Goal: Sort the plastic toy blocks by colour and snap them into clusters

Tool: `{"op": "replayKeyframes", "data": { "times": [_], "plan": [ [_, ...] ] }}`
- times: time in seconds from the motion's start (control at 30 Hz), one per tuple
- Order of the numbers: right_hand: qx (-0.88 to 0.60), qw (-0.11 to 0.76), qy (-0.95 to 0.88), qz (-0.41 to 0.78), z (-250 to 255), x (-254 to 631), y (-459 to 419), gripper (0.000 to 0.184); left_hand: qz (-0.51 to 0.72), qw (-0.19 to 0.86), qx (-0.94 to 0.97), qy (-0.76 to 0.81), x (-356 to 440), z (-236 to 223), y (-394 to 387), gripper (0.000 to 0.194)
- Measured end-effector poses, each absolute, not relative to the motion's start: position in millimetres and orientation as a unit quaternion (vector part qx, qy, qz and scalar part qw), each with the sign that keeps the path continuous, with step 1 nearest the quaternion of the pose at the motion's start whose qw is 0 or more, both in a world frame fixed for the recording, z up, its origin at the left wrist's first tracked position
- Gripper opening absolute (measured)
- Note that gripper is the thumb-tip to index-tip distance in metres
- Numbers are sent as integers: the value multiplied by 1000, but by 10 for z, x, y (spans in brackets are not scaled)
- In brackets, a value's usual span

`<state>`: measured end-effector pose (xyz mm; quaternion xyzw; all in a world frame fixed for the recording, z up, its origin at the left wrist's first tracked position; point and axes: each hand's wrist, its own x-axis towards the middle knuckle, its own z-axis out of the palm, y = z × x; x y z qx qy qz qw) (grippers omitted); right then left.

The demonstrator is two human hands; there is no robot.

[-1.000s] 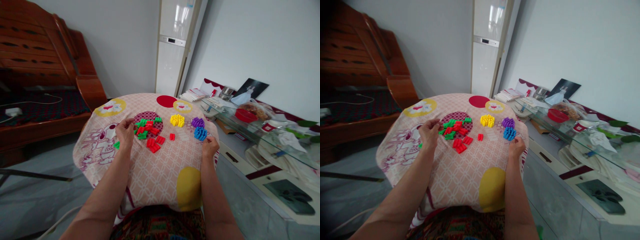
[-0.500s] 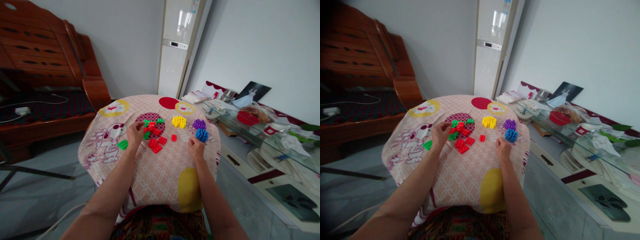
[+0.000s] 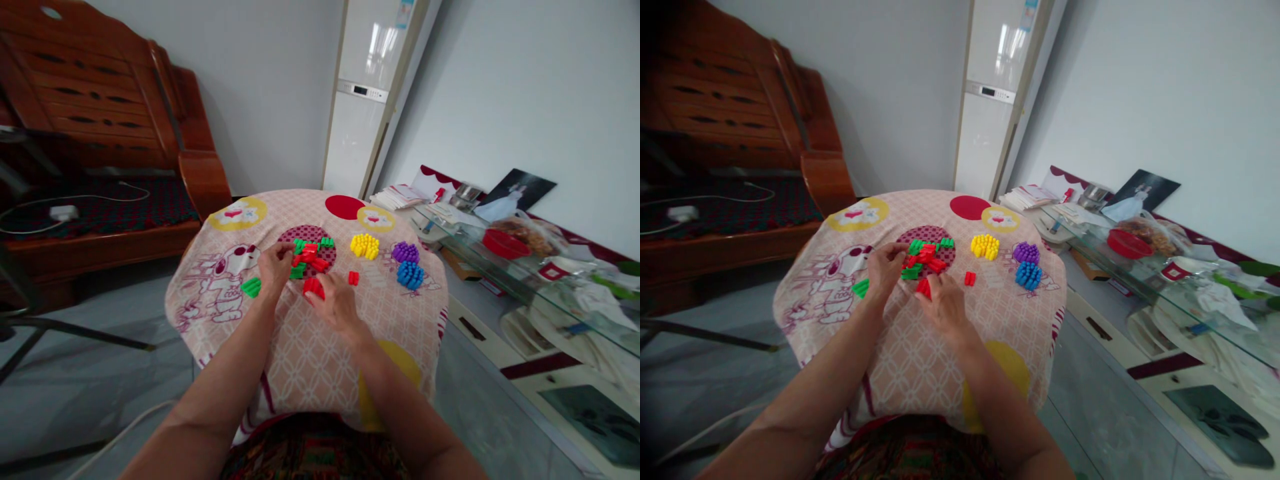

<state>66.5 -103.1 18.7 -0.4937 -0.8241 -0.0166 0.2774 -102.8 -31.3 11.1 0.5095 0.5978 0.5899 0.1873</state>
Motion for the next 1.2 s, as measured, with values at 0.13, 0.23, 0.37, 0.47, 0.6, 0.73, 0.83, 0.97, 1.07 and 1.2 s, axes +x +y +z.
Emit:
{"op": "replayKeyframes", "data": {
  "times": [0.13,0.23,0.37,0.47,0.6,0.73,0.83,0.97,1.07,1.2],
  "plan": [
    [-467,160,-868,-54,263,407,-972,25,624,219,472,583,-1078,101,-289,34],
    [-447,127,-885,-36,235,402,-904,19,670,244,427,556,-1126,126,-287,32],
    [-464,191,-865,5,297,663,-739,20,701,268,391,533,-1126,208,-337,30],
    [-590,228,-774,-11,453,1021,-541,23,701,276,396,525,-1092,261,-379,30],
    [-744,150,-650,-39,579,1486,-256,27,689,250,417,538,-1123,276,-382,31],
    [-754,73,-653,-18,445,1698,-104,28,601,163,489,611,-1229,250,-363,32],
    [-740,83,-667,-3,294,1776,-77,29,455,117,591,656,-1233,210,-360,32],
    [-708,140,-691,47,204,1941,-63,24,279,56,674,682,-1119,152,-335,39],
    [-680,180,-706,85,188,2060,-45,21,231,20,660,715,-1052,127,-302,36],
    [-663,212,-711,99,147,2116,-25,13,235,0,652,721,-1064,150,-295,33]
  ]
}}
